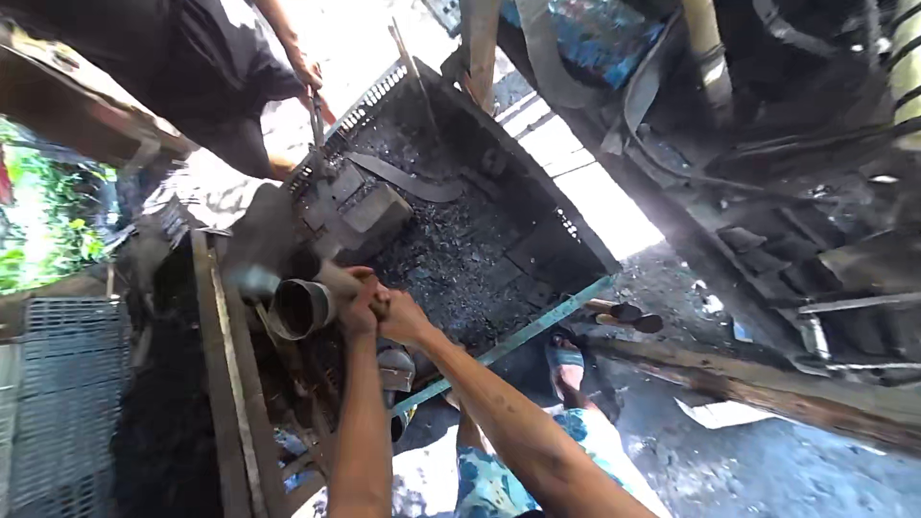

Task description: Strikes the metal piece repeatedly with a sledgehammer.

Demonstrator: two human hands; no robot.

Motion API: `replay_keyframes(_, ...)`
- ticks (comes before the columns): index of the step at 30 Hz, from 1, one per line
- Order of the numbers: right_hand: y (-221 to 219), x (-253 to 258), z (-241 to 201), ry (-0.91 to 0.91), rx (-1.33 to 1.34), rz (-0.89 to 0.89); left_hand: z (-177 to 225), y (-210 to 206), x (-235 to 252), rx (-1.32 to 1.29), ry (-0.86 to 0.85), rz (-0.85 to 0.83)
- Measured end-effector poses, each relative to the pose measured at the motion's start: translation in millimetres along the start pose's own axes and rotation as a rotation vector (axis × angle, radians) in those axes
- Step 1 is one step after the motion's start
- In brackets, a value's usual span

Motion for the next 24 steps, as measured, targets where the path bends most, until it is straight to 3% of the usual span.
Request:
replay_keyframes(1, -11.7, 5.1, 41.8, -0.164, 0.035, -0.037, -50.7, 1.8, -16.1, 0.011, 0.196, 0.052)
replay_keyframes(2, -17.5, 1.1, 63.5, -0.24, 0.026, -0.051, -73.6, 3.8, -31.3, 0.015, 0.303, 0.084)
replay_keyframes(3, -13.1, -6.3, 64.2, -0.208, -0.025, -0.036, -67.3, -0.3, -36.5, -0.011, 0.29, 0.082)
replay_keyframes(4, -5.8, -20.7, 49.9, -0.118, -0.07, -0.012, -36.8, -6.4, -38.8, -0.049, 0.199, 0.075)
replay_keyframes(7, -2.8, -95.6, -27.8, 0.221, -0.048, 0.02, 104.0, -5.4, -64.1, -0.078, -0.111, 0.054)
replay_keyframes(10, 19.0, -149.0, -120.9, 0.568, -0.025, 0.057, 227.1, -22.7, -53.3, -0.054, -0.425, -0.164)
replay_keyframes(13, 44.8, -154.0, -199.8, 0.803, -0.021, 0.131, 287.2, -23.7, -15.3, 0.025, -0.634, -0.27)
replay_keyframes(15, 48.0, -114.2, -205.1, 0.807, -0.056, 0.181, 261.5, -18.4, 15.9, 0.076, -0.663, -0.242)
replay_keyframes(16, 44.9, -81.7, -181.7, 0.703, -0.078, 0.179, 219.1, -14.3, 28.0, 0.072, -0.606, -0.194)
replay_keyframes(17, 37.7, -48.1, -137.6, 0.523, -0.069, 0.145, 158.2, -9.3, 30.6, 0.073, -0.478, -0.124)
replay_keyframes(19, 10.1, 0.1, -20.9, 0.078, 0.007, 0.023, 19.1, -0.5, 8.2, 0.116, -0.041, 0.003)
replay_keyframes(20, -2.8, 8.9, 23.0, -0.105, 0.06, -0.029, -35.3, 2.9, -6.4, 0.135, 0.186, 0.051)
replay_keyframes(21, -9.1, 9.4, 46.0, -0.22, 0.076, -0.054, -64.4, 5.5, -17.2, 0.137, 0.34, 0.068)
replay_keyframes(22, -6.5, 3.8, 48.8, -0.218, 0.028, -0.033, -66.1, 3.0, -21.2, 0.089, 0.373, 0.057)
replay_keyframes(24, 0.8, -31.0, 16.4, -0.06, -0.049, 0.02, -2.7, -4.0, -23.9, -0.053, 0.186, 0.027)
Point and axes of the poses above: each hand's wrist, its own x-axis towards the middle knuckle, its own y-axis out of the back of the hand, z = x × y, the point moved 7 cm from there along x, towards the middle knuckle, and after that the axes turned 12 degrees about -y, right-handed, at the moved point
